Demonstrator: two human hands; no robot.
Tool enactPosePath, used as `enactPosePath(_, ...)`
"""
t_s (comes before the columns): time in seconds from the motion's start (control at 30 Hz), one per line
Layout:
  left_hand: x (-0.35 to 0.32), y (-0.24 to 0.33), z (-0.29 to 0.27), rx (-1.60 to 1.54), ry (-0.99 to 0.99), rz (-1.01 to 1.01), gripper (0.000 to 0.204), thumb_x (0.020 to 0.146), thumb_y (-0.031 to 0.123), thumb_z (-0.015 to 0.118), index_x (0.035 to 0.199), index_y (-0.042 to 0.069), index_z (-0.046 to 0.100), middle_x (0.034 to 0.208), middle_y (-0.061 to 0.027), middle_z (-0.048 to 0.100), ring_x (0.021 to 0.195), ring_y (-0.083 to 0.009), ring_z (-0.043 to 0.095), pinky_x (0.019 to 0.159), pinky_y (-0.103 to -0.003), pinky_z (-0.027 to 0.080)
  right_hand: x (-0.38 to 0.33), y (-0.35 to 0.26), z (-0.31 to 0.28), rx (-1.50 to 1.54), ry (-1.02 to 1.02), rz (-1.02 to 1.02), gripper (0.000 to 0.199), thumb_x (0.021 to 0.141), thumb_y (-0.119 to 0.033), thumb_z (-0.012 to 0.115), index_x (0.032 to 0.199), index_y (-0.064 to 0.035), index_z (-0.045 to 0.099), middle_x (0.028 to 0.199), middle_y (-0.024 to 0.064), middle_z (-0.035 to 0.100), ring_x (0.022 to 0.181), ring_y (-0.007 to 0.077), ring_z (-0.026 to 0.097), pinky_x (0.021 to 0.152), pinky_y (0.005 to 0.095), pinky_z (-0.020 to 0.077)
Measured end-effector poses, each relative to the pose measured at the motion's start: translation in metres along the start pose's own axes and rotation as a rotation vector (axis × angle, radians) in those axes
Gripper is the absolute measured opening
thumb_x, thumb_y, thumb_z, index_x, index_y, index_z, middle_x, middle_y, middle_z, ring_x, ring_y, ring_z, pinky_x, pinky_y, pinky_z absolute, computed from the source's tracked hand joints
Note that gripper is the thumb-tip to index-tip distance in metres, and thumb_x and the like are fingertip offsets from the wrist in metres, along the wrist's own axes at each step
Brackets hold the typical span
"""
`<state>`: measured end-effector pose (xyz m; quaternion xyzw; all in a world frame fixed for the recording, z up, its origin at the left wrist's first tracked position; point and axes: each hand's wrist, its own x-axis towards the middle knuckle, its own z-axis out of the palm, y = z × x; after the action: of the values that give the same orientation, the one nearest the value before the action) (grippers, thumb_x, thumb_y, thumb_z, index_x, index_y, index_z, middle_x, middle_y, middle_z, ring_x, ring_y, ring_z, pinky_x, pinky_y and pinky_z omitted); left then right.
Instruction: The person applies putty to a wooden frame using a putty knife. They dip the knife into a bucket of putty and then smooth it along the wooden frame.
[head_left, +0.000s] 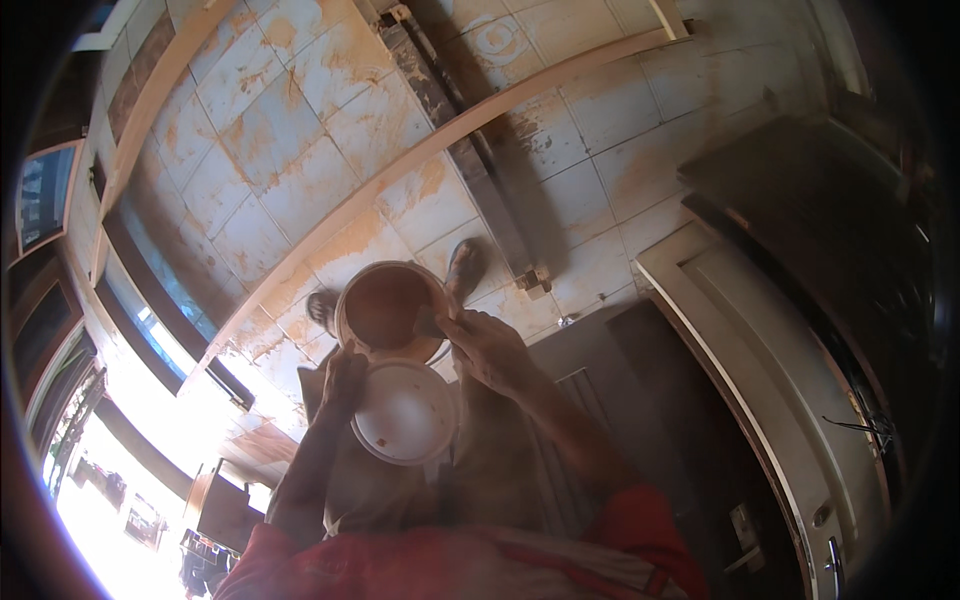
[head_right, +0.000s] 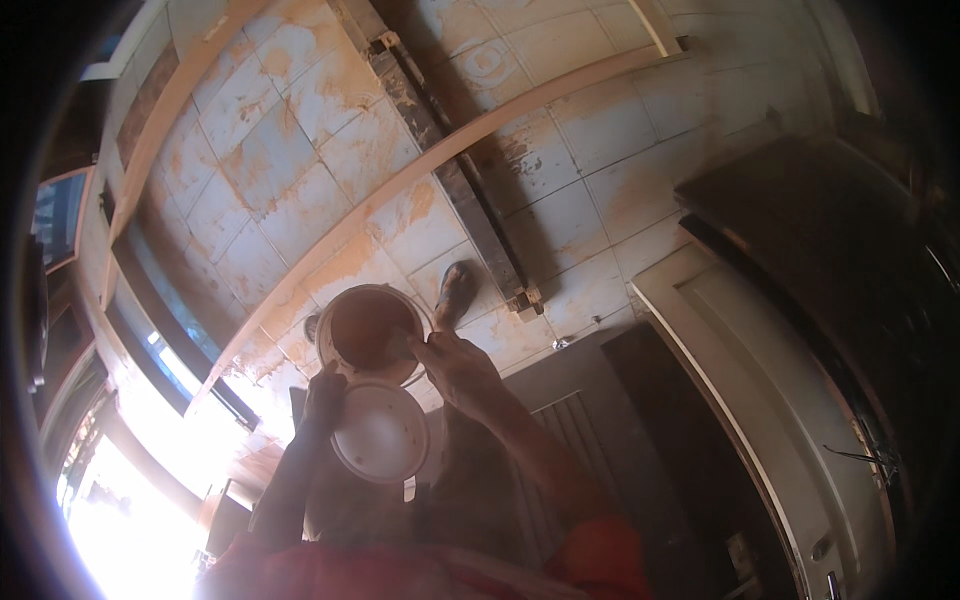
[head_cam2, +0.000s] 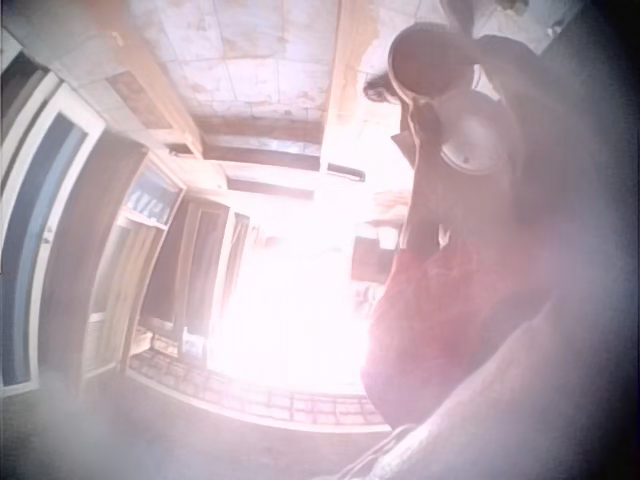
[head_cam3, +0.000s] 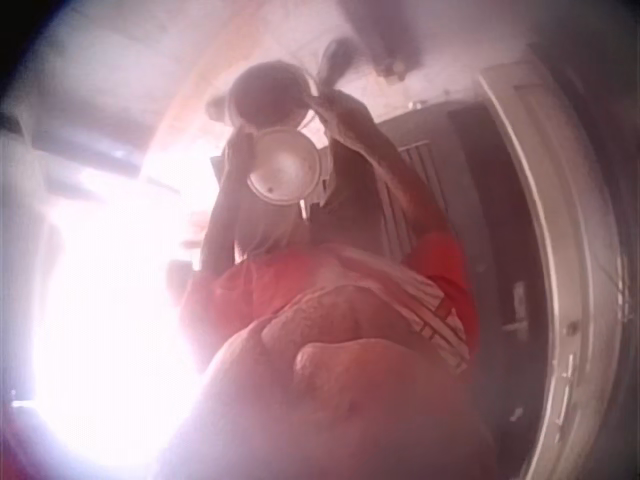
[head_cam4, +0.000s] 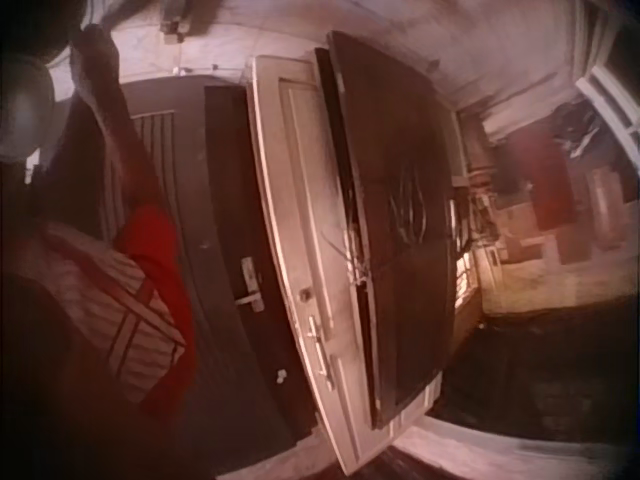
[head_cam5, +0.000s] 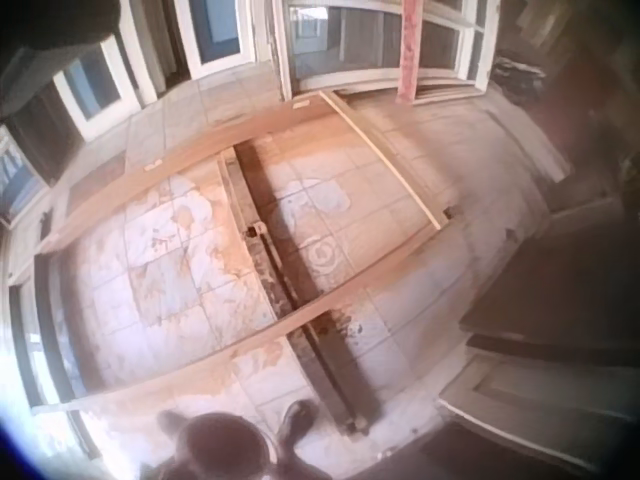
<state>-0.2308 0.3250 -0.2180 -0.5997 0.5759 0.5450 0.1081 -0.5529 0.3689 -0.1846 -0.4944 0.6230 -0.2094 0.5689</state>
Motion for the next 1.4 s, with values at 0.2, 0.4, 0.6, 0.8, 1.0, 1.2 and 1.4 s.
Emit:
enactPosePath(0.2,0.033,0.086,-0.008,0.511,0.053,0.457,0.021,0.097,0.01,0.051,0.107,-0.001,0.065,0.117,-0.0255,0.065,0.097,-0.0404,0.066,0.08,-0.049,0.049,-0.02,-0.017,-0.113,-0.478,0.011,-0.141,0.036,0.095,-0.013,0.059,0.13,-0.0161,0.063,0.099,0.0131,0.065,0.094,0.0318,0.064,0.081,0.0409,0.052)
enactPosePath(0.4,0.065,0.243,-0.05,-0.084,-0.048,0.018,0.032,0.092,0.017,0.043,0.111,-0.004,0.057,0.101,-0.033,0.066,0.1,-0.0493,0.063,0.087,-0.054,0.047,-0.097,0.025,-0.221,-0.897,-0.116,0.189,0.029,0.099,-0.021,0.056,0.124,-0.011,0.067,0.105,0.0167,0.066,0.097,0.0359,0.065,0.088,0.0441,0.0536)
enactPosePath(0.6,0.092,0.305,-0.045,-0.108,-0.048,0.042,0.034,0.092,0.021,0.047,0.108,-0.006,0.058,0.095,-0.0319,0.066,0.092,-0.0428,0.067,0.082,-0.05,0.05,-0.069,-0.024,-0.277,-0.5,0.295,0.219,0.027,0.098,-0.012,0.059,0.123,-0.0032,0.064,0.103,0.0165,0.065,0.095,0.0374,0.065,0.082,0.0438,0.0516)
enactPosePath(0.8,0.131,0.354,-0.031,0.055,-0.04,0.037,0.024,0.095,0.013,0.046,0.103,-0.003,0.062,0.106,-0.027,0.064,0.098,-0.0421,0.063,0.086,-0.048,0.048,-0.017,-0.095,-0.29,-0.357,0.361,0.237,0.025,0.099,-0.014,0.061,0.119,-0.0008,0.065,0.101,0.0197,0.066,0.095,0.038,0.066,0.081,0.0429,0.0518)
enactPosePath(1.0,0.163,0.379,-0.028,0.334,0.156,0.334,0.023,0.093,0.009,0.049,0.105,-0.001,0.066,0.096,-0.0265,0.065,0.098,-0.0432,0.065,0.086,-0.051,0.051,-0.042,-0.018,-0.342,-0.091,0.607,0.299,0.024,0.101,-0.015,0.056,0.116,0.002,0.064,0.094,0.016,0.068,0.085,0.0304,0.067,0.073,0.0404,0.0526)
enactPosePath(1.2,0.26,0.417,0.008,-0.138,0.305,-0.003,0.036,0.106,0.023,0.038,0.105,-0.001,0.065,0.094,-0.0221,0.067,0.087,-0.0327,0.066,0.077,-0.043,0.051,0.003,0.113,-0.457,0.091,0.632,0.473,0.027,0.105,-0.021,0.051,0.112,0.0016,0.063,0.089,0.0076,0.068,0.078,0.0151,0.064,0.069,0.0314,0.0509)
enactPosePath(1.4,0.439,0.442,0.02,0.306,0.323,0.182,0.028,0.096,0.021,0.052,0.103,-0.003,0.062,0.103,-0.0268,0.069,0.104,-0.043,0.065,0.088,-0.049,0.053,0.016,0.235,-0.553,0.117,0.537,0.476,0.031,0.104,-0.032,0.054,0.108,-0.0026,0.063,0.089,0.006,0.066,0.085,0.0148,0.063,0.077,0.0332,0.0507)
